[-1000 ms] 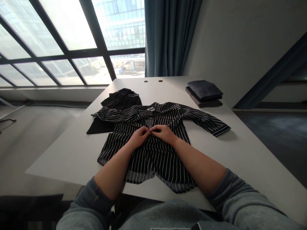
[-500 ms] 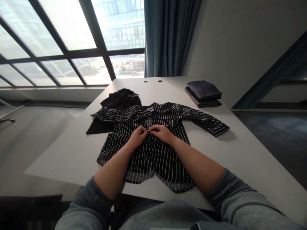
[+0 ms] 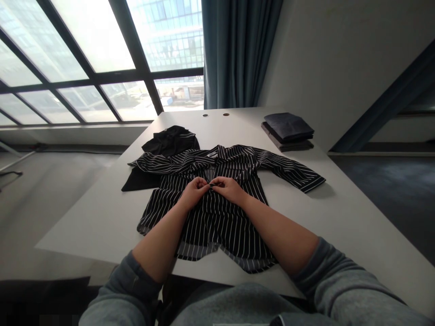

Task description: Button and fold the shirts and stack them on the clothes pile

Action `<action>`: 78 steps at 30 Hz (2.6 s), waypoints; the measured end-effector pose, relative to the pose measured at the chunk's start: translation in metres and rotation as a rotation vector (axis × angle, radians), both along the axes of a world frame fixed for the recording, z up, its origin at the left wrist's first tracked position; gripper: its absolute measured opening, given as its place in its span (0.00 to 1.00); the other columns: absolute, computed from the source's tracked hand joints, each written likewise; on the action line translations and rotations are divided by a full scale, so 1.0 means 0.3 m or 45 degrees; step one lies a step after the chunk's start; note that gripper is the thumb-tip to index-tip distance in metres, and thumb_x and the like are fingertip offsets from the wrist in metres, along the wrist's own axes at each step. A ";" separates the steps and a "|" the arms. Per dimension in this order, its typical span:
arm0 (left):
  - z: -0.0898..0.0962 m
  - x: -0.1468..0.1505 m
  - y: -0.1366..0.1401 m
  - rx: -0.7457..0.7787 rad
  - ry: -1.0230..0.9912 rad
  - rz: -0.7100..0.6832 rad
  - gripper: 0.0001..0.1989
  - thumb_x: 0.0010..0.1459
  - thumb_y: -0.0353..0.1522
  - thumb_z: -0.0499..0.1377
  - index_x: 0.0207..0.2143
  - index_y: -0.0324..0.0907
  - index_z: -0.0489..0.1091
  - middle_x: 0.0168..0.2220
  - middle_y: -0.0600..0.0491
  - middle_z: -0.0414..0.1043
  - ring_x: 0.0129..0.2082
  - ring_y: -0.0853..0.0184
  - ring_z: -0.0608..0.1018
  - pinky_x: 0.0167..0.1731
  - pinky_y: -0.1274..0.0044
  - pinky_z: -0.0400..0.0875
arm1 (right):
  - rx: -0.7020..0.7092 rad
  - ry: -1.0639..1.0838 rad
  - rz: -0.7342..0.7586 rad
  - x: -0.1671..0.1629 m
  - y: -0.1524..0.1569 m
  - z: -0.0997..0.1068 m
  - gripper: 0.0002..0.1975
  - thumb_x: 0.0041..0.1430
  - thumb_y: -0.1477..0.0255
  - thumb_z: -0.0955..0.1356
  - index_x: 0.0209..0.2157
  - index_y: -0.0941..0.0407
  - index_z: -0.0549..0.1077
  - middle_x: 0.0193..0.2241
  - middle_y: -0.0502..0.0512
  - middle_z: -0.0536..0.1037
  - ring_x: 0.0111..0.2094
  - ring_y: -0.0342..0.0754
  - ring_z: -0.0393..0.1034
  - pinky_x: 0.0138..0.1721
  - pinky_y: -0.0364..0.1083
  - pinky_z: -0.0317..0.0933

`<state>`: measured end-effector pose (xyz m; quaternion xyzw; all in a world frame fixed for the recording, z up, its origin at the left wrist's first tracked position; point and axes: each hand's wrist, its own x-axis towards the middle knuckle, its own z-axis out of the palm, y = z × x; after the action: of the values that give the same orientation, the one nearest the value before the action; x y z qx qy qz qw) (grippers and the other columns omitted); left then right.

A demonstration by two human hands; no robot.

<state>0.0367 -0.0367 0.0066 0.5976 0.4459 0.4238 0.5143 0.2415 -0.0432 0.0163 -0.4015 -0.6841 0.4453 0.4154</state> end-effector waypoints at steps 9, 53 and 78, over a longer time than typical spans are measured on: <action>0.010 0.007 -0.005 0.041 0.099 0.003 0.15 0.55 0.43 0.68 0.37 0.42 0.74 0.32 0.55 0.77 0.31 0.69 0.76 0.35 0.76 0.69 | -0.049 -0.050 0.060 0.012 0.017 -0.001 0.13 0.61 0.65 0.72 0.43 0.57 0.80 0.38 0.54 0.82 0.37 0.47 0.75 0.45 0.48 0.70; 0.069 0.017 -0.039 0.278 0.497 -0.012 0.05 0.59 0.35 0.61 0.31 0.43 0.70 0.30 0.57 0.73 0.29 0.68 0.72 0.32 0.76 0.65 | -0.019 -0.109 0.094 0.025 0.034 -0.027 0.09 0.59 0.69 0.70 0.40 0.56 0.78 0.37 0.53 0.81 0.39 0.48 0.75 0.47 0.48 0.68; 0.029 -0.001 -0.002 0.167 0.180 0.068 0.13 0.61 0.39 0.64 0.44 0.42 0.81 0.42 0.48 0.83 0.43 0.61 0.82 0.49 0.70 0.75 | 0.380 -0.158 -0.093 0.023 0.008 -0.009 0.04 0.62 0.70 0.70 0.36 0.55 0.78 0.35 0.52 0.79 0.39 0.47 0.74 0.45 0.48 0.66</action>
<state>0.0363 -0.0374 0.0154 0.6464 0.4681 0.4225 0.4296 0.2483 -0.0409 0.0136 -0.3864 -0.7520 0.2977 0.4434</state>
